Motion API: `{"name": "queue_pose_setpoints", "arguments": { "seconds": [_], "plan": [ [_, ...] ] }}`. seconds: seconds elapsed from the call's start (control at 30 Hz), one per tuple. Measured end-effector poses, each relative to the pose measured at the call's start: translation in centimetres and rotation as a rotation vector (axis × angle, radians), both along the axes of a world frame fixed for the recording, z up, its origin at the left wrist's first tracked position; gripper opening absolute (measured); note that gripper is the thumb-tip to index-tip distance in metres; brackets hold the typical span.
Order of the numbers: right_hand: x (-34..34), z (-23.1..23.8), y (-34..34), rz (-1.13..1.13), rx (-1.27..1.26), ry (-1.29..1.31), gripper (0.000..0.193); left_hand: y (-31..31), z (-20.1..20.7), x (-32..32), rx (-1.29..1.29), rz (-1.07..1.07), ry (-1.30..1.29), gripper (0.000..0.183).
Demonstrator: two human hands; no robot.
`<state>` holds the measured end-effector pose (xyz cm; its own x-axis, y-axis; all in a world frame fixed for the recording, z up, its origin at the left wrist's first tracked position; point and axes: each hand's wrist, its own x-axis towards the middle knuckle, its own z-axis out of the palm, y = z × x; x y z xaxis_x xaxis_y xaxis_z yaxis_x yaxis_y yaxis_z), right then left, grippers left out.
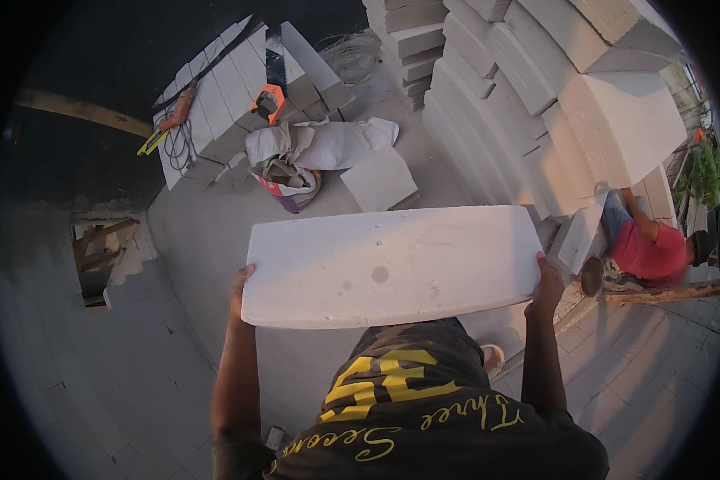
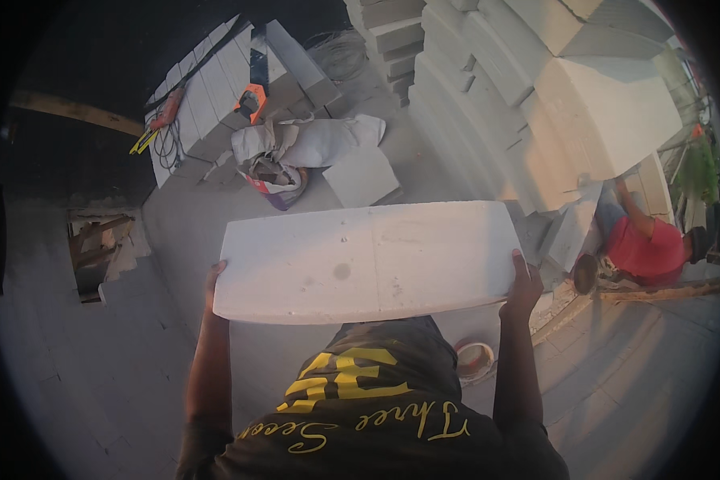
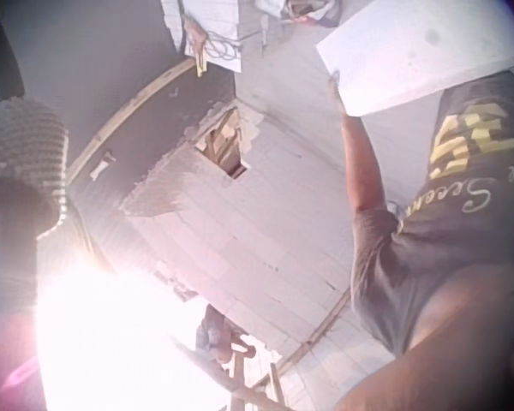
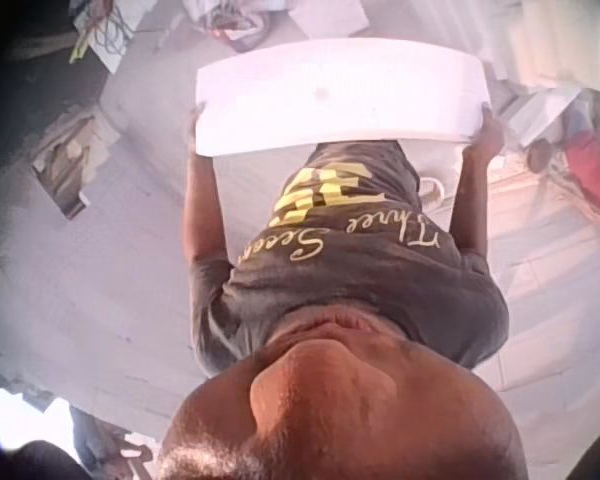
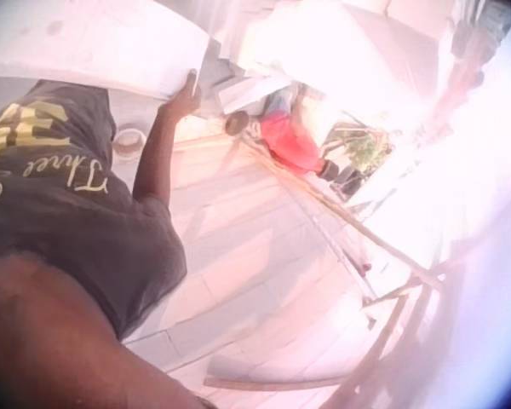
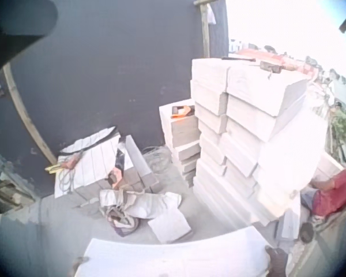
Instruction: The person measures a white block with a tape measure, then uses a hand saw to cut it in half. After cutting, the person stacks the cut pieces with other blocks and measures the stack.
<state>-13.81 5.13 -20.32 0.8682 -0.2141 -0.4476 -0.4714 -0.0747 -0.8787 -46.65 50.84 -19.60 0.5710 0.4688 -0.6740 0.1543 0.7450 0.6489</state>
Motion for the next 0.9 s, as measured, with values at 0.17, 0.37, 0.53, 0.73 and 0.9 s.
{"name": "queue_pose_setpoints", "arguments": {
  "seconds": [0.17, 0.37, 0.53, 0.73, 0.9],
  "plan": [
    [0.4, -7.7, 3.6, -0.046, -0.058, 0.129, 0.035, 5.7, -3.1, 4.3, 0.111, -0.134, 0.019, 0.078],
    [0.4, -17.1, 6.0, -0.246, -0.038, 0.204, 0.038, 13.3, -12.9, 9.3, 0.093, -0.324, -0.019, 0.078],
    [0.2, -21.3, 8.2, -0.29, 0.008, 0.183, 0.039, 19.1, -22.0, 14.2, 0.065, -0.389, -0.1, 0.079],
    [-0.2, -25.3, 10.4, -0.471, -0.008, 0.123, 0.033, 22.8, -29.4, 22.4, 0.062, -0.491, -0.151, 0.075],
    [-3.4, -28.0, 9.5, -0.625, -0.032, 0.137, 0.035, 23.9, -35.9, 27.0, -0.06, -0.599, -0.244, 0.071]
  ]
}}
